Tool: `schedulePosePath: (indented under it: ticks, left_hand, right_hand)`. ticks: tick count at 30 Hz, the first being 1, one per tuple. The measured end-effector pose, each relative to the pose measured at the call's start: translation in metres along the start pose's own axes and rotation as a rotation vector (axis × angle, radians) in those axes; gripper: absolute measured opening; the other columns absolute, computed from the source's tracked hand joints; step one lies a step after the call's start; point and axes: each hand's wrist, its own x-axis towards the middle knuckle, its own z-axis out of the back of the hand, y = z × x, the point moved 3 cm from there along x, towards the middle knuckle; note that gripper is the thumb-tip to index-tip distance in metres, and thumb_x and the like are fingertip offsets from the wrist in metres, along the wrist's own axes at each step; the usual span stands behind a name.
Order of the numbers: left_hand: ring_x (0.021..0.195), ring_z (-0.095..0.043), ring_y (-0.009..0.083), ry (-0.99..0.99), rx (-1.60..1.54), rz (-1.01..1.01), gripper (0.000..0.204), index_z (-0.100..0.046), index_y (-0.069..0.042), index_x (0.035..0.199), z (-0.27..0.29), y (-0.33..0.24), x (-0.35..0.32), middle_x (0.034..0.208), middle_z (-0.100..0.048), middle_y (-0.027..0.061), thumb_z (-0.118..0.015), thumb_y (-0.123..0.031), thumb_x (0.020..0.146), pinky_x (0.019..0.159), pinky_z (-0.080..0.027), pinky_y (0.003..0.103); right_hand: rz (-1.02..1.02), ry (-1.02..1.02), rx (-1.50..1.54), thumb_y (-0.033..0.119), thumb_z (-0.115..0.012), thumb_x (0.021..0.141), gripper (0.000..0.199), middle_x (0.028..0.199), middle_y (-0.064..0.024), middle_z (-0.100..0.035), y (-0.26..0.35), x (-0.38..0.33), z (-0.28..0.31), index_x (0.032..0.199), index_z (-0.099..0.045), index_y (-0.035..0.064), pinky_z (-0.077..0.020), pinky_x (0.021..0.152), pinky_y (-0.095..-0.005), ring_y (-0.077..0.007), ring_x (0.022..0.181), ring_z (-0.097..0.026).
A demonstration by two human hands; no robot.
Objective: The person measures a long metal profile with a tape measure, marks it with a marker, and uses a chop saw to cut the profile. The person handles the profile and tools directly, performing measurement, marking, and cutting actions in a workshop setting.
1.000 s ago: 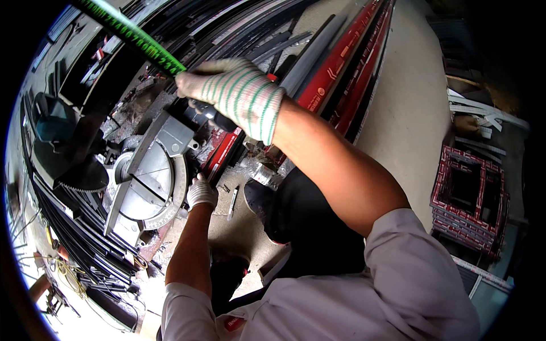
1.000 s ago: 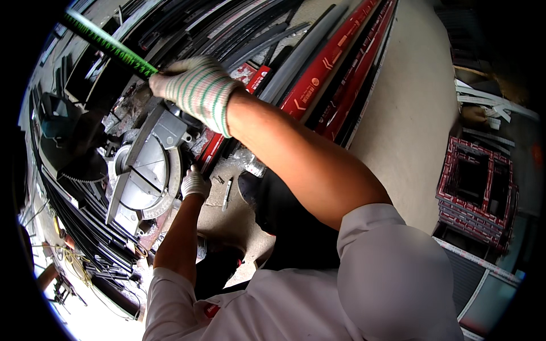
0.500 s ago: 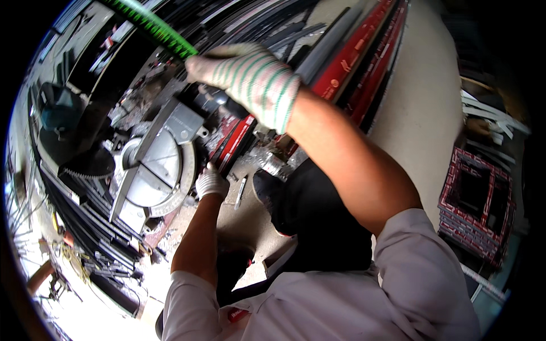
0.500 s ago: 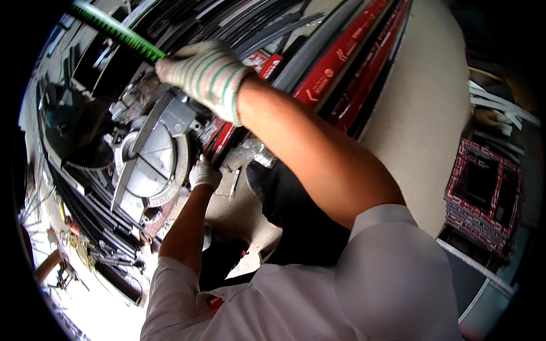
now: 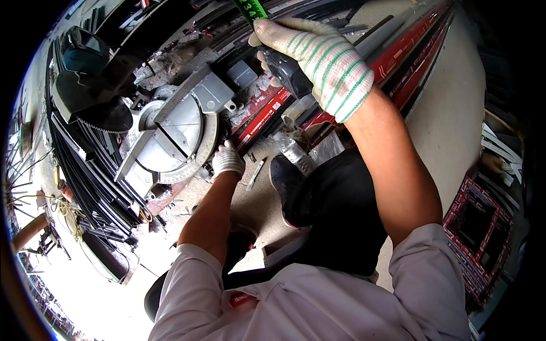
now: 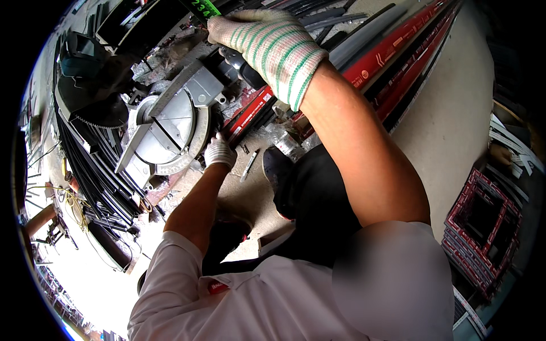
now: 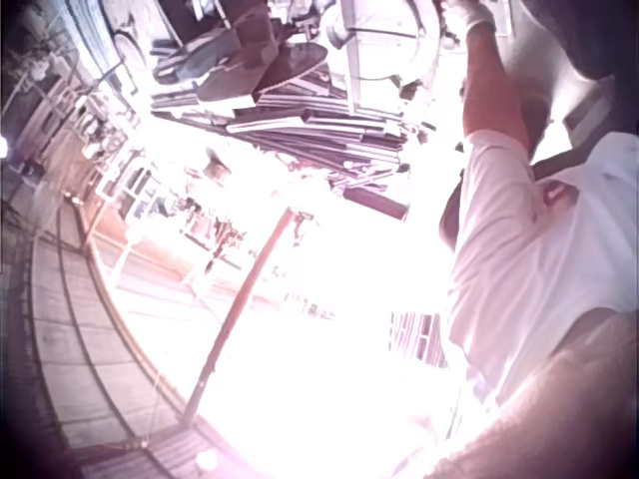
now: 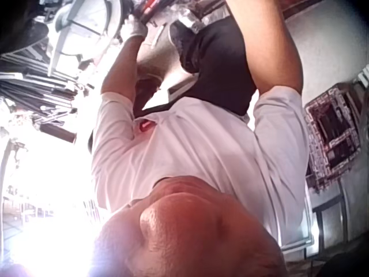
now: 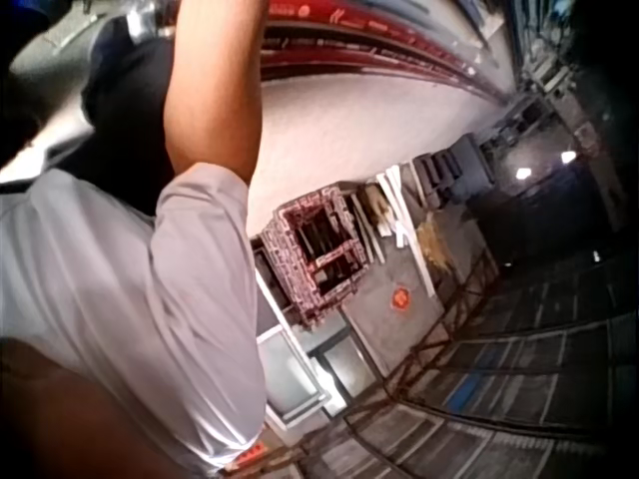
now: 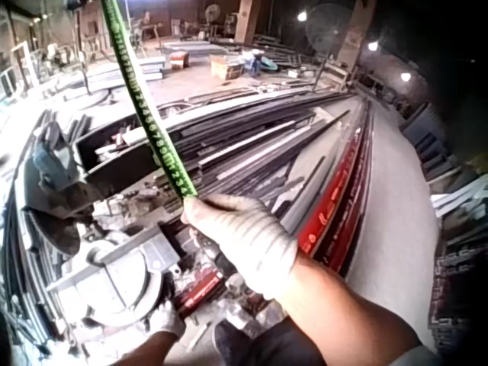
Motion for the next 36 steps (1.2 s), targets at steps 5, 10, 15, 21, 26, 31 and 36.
schedulePosePath:
  ticks: [5, 10, 15, 21, 26, 31, 36]
  left_hand:
    - [0.111, -0.068, 0.0426, 0.062, -0.082, -0.073, 0.071, -0.044, 0.003, 0.134, 0.002, 0.006, -0.001, 0.129, -0.060, 0.0295, -0.076, -0.027, 0.080, 0.096, -0.057, 0.046]
    - [0.108, -0.066, 0.0462, 0.095, -0.243, -0.162, 0.066, -0.047, 0.002, 0.128, 0.011, 0.006, -0.007, 0.126, -0.059, 0.0318, -0.076, -0.028, 0.077, 0.094, -0.056, 0.048]
    - [0.099, -0.068, 0.0386, 0.098, -0.397, -0.227, 0.060, -0.049, 0.002, 0.121, -0.001, 0.019, -0.005, 0.111, -0.064, 0.0262, -0.079, -0.024, 0.076, 0.088, -0.055, 0.045]
    - [0.078, -0.053, 0.0185, 0.291, -0.646, -0.279, 0.054, -0.049, -0.001, 0.115, -0.012, 0.029, -0.006, 0.088, -0.056, 0.0061, -0.083, -0.018, 0.076, 0.073, -0.051, 0.036]
    - [0.082, -0.062, 0.0248, 0.296, -0.617, -0.289, 0.060, -0.049, 0.001, 0.116, 0.004, 0.033, -0.014, 0.092, -0.064, 0.0152, -0.084, -0.021, 0.073, 0.077, -0.054, 0.040]
    - [0.095, -0.069, 0.0408, 0.151, -0.447, -0.348, 0.062, -0.052, 0.000, 0.116, 0.033, 0.005, -0.016, 0.101, -0.068, 0.0243, -0.086, -0.028, 0.073, 0.085, -0.054, 0.046]
    - [0.107, -0.066, 0.0420, 0.065, -0.263, -0.329, 0.063, -0.053, 0.001, 0.121, 0.064, -0.048, 0.000, 0.119, -0.063, 0.0278, -0.082, -0.030, 0.074, 0.093, -0.055, 0.046]
  right_hand:
    - [-0.138, 0.032, -0.083, 0.034, -0.078, 0.094, 0.031, 0.092, -0.0048, -0.076, -0.003, 0.001, 0.005, 0.106, -0.077, 0.0058, -0.0598, 0.064, -0.0269, -0.0130, 0.078, -0.072]
    - [-0.227, 0.093, 0.113, 0.026, -0.075, 0.097, 0.024, 0.088, -0.0032, -0.074, -0.002, 0.000, 0.006, 0.104, -0.074, 0.0035, -0.0526, 0.064, -0.0233, -0.0107, 0.073, -0.066]
    - [-0.320, -0.124, 0.030, 0.023, -0.073, 0.099, 0.020, 0.083, -0.0014, -0.071, 0.016, -0.007, -0.011, 0.101, -0.073, 0.0036, -0.0495, 0.060, -0.0232, -0.0097, 0.068, -0.062]
    - [-0.374, -0.186, -0.008, 0.023, -0.073, 0.098, 0.019, 0.081, -0.0029, -0.071, 0.025, -0.006, -0.006, 0.099, -0.073, 0.0043, -0.0496, 0.058, -0.0241, -0.0123, 0.064, -0.062]
    - [-0.178, -0.087, -0.050, 0.030, -0.076, 0.096, 0.027, 0.089, -0.0049, -0.074, 0.011, -0.001, 0.008, 0.104, -0.075, 0.0050, -0.0574, 0.064, -0.0261, -0.0137, 0.074, -0.069]
    - [-0.035, 0.062, -0.059, 0.035, -0.077, 0.095, 0.034, 0.088, -0.0048, -0.074, 0.008, 0.001, 0.013, 0.108, -0.075, 0.0039, -0.0600, 0.065, -0.0272, -0.0136, 0.077, -0.071]
    - [-0.046, -0.005, -0.007, 0.033, -0.073, 0.097, 0.031, 0.093, -0.0071, -0.073, 0.015, -0.003, 0.028, 0.108, -0.075, 0.0032, -0.0637, 0.068, -0.0306, -0.0155, 0.080, -0.072]
